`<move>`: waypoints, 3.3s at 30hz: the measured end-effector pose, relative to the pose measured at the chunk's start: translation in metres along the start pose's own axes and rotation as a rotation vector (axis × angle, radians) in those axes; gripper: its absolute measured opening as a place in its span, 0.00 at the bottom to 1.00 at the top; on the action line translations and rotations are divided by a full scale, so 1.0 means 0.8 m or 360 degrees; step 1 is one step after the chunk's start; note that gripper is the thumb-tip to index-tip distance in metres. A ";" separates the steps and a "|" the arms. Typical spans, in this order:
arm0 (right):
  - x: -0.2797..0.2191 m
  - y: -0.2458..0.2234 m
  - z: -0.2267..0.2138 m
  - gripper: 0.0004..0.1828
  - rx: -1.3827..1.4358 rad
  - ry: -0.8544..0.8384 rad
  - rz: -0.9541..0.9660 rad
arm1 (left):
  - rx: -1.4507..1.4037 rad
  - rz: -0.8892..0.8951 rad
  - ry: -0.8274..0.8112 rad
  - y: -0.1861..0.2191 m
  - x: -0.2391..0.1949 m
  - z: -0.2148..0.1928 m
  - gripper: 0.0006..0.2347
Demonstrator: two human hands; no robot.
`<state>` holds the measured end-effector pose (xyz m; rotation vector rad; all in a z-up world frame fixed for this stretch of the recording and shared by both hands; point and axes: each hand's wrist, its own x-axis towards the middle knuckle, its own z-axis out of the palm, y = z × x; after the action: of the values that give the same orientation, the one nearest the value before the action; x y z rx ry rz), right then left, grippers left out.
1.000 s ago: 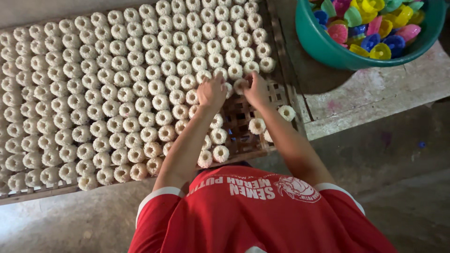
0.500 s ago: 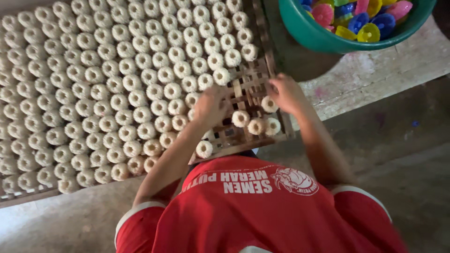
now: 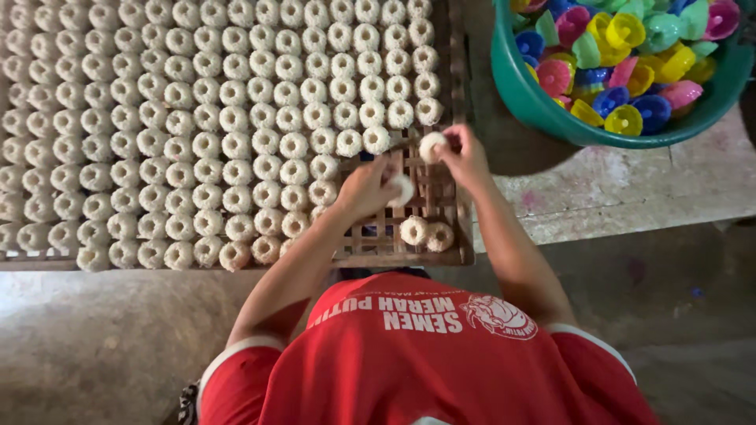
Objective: The person arranges small white ring-shaped food items on a woven tray. They repeatedly pick up the items, place them into colorful plastic molds, and return them to the tray in organized rows. The person also moves a green basin filled with molds to the side.
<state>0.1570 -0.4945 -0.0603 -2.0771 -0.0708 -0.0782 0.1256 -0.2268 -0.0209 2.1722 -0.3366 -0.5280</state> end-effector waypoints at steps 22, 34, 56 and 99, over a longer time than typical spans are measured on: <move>0.011 -0.041 0.026 0.12 -0.0770 0.0306 -0.0371 | 0.0651 0.0243 0.0816 0.015 0.083 0.010 0.12; -0.178 -0.094 -0.038 0.17 -0.0796 -0.0608 -0.0330 | 0.0265 0.0686 0.0015 -0.007 -0.065 0.074 0.15; -0.032 -0.077 0.137 0.15 -0.0364 0.0011 -0.0197 | 0.0698 0.0017 0.0778 -0.055 -0.023 -0.036 0.11; -0.144 0.168 -0.286 0.24 0.1639 0.1656 0.0498 | 0.0306 0.0585 0.0921 0.094 -0.066 0.126 0.15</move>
<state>0.0477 -0.7616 -0.0759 -0.8235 0.7001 -0.7429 0.0272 -0.3188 -0.0029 2.2589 -0.4609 0.3494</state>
